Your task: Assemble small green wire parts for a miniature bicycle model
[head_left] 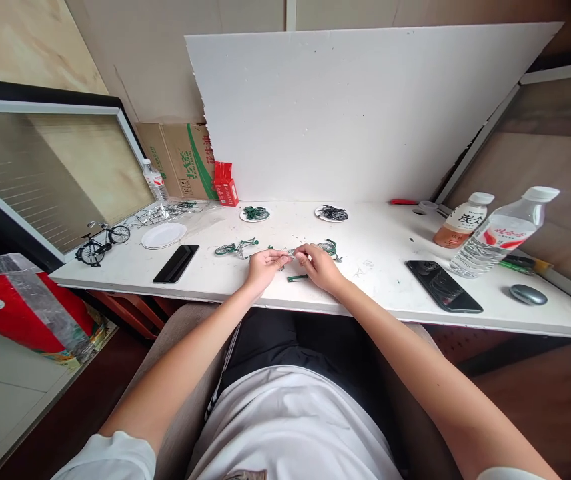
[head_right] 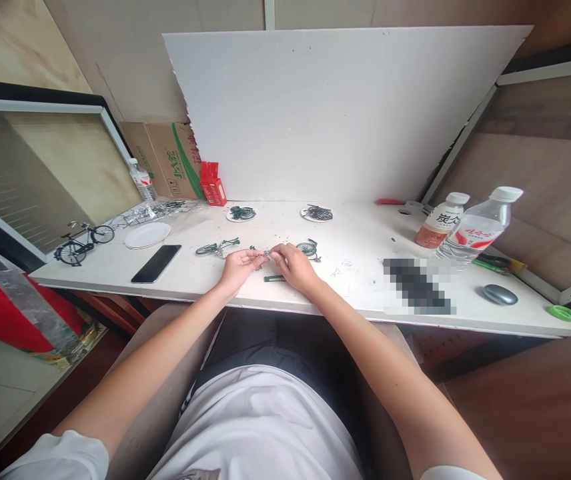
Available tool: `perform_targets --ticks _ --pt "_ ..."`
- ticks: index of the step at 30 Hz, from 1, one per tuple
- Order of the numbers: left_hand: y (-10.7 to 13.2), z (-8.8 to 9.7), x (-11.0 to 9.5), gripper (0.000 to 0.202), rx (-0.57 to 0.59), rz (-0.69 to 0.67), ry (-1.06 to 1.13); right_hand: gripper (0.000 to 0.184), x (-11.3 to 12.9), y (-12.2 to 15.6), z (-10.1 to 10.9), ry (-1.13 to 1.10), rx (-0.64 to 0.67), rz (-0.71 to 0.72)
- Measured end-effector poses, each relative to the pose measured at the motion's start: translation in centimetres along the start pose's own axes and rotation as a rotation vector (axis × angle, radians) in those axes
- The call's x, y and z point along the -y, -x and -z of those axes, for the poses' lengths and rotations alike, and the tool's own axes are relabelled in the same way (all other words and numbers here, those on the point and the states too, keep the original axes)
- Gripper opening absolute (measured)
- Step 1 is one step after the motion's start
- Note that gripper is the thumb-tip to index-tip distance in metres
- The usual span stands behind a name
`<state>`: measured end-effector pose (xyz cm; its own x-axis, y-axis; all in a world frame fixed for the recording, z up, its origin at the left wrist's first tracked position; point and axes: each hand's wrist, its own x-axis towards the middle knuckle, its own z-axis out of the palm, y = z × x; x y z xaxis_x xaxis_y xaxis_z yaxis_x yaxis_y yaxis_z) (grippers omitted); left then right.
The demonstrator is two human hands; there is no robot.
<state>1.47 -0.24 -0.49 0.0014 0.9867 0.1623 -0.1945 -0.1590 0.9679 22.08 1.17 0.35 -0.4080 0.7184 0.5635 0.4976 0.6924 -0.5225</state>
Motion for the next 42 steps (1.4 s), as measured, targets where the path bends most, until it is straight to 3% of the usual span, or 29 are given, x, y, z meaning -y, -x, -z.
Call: perform_targets --ticks 10,16,32,42 --pt "0.16 -0.07 -0.37 0.045 -0.015 0.012 0.001 0.026 -0.24 0.15 -0.34 -0.070 -0.005 0.008" --pt "0.28 -0.13 -0.45 0.044 0.002 -0.004 -0.012 0.028 0.38 0.00 -0.18 -0.115 0.004 -0.072" --pt "0.40 -0.20 -0.68 0.043 -0.004 -0.010 0.026 0.034 0.06 -0.20 -0.42 -0.080 -0.060 -0.051" --pt "0.29 -0.05 -0.45 0.042 0.006 -0.011 -0.007 0.035 0.33 -0.12 -0.18 -0.062 0.006 -0.053"
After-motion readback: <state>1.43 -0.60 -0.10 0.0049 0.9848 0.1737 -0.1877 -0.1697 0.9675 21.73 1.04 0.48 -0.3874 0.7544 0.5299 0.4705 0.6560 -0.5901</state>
